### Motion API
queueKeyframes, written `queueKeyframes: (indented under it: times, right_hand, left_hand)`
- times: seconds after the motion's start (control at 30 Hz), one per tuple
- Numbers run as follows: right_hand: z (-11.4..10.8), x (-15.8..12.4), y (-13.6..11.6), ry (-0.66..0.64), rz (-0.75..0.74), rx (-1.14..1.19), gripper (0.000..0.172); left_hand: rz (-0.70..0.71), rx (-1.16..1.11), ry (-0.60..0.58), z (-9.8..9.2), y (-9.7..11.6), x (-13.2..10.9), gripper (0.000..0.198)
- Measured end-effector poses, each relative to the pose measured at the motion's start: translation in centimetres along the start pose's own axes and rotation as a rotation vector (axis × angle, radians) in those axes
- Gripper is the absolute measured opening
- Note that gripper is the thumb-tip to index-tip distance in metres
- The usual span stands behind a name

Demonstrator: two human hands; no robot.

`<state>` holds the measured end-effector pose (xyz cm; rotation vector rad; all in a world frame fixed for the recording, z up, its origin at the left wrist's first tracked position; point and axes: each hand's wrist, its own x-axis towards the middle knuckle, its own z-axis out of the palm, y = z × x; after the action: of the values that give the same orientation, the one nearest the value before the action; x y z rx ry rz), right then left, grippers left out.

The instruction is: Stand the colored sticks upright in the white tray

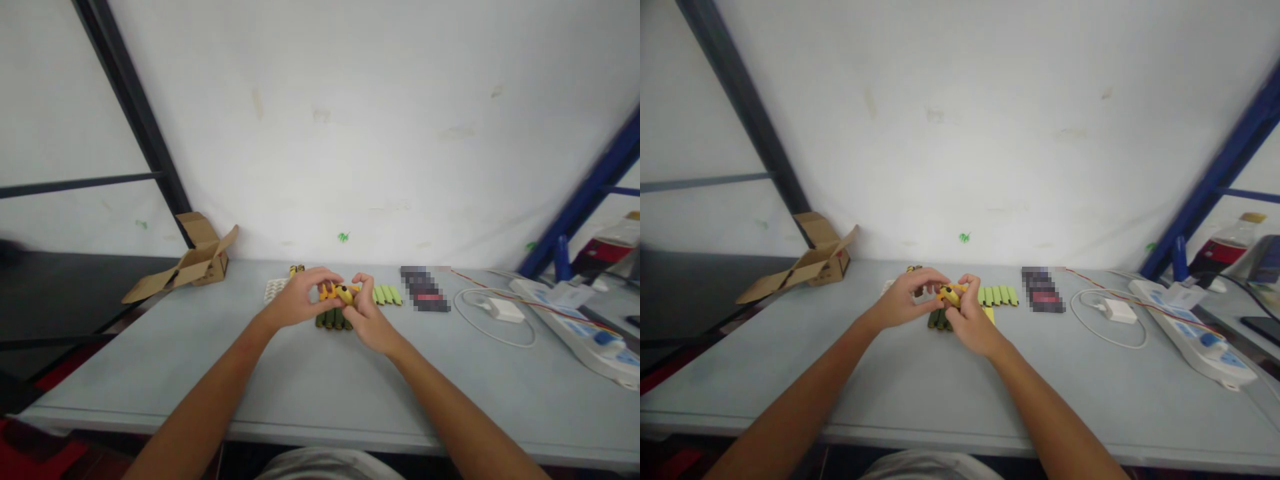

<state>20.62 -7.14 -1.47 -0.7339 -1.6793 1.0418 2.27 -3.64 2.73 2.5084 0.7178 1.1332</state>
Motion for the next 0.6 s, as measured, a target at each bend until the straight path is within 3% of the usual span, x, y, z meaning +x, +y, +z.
queueKeyframes:
  times: [0.07, 0.13, 0.2, 0.27, 0.3, 0.43, 0.6]
  right_hand:
    - [0.7, 0.1, -0.1, -0.026, -0.018, -0.042, 0.039]
    - [0.6, 0.2, -0.2, -0.027, -0.027, -0.088, 0.044]
    - [-0.2, 0.5, -0.3, 0.034, -0.049, -0.179, 0.043]
    - [-1.8, 0.8, -0.3, 0.156, -0.075, -0.339, 0.023]
    - [-2.8, 0.8, -0.2, 0.203, -0.075, -0.415, 0.018]
    - [-6.4, 0.8, 0.3, 0.312, -0.039, -0.599, 0.027]
    - [-8.9, 0.6, 0.5, 0.356, 0.013, -0.693, 0.035]
  left_hand:
    - [0.014, -0.012, -0.088, 0.5, 0.3, 0.0, 0.021]
    - [-0.025, -0.005, -0.070, -0.1, -0.5, -0.1, 0.018]
    - [-0.125, 0.014, 0.075, -1.7, -2.2, -0.5, 0.022]
    - [-0.250, 0.066, 0.306, -3.7, -4.3, -1.0, 0.028]
    - [-0.303, 0.116, 0.366, -4.6, -5.3, -1.3, 0.029]
    - [-0.435, 0.245, 0.321, -6.5, -8.2, -2.4, 0.038]
    - [-0.469, 0.247, 0.189, -5.3, -9.7, -3.2, 0.036]
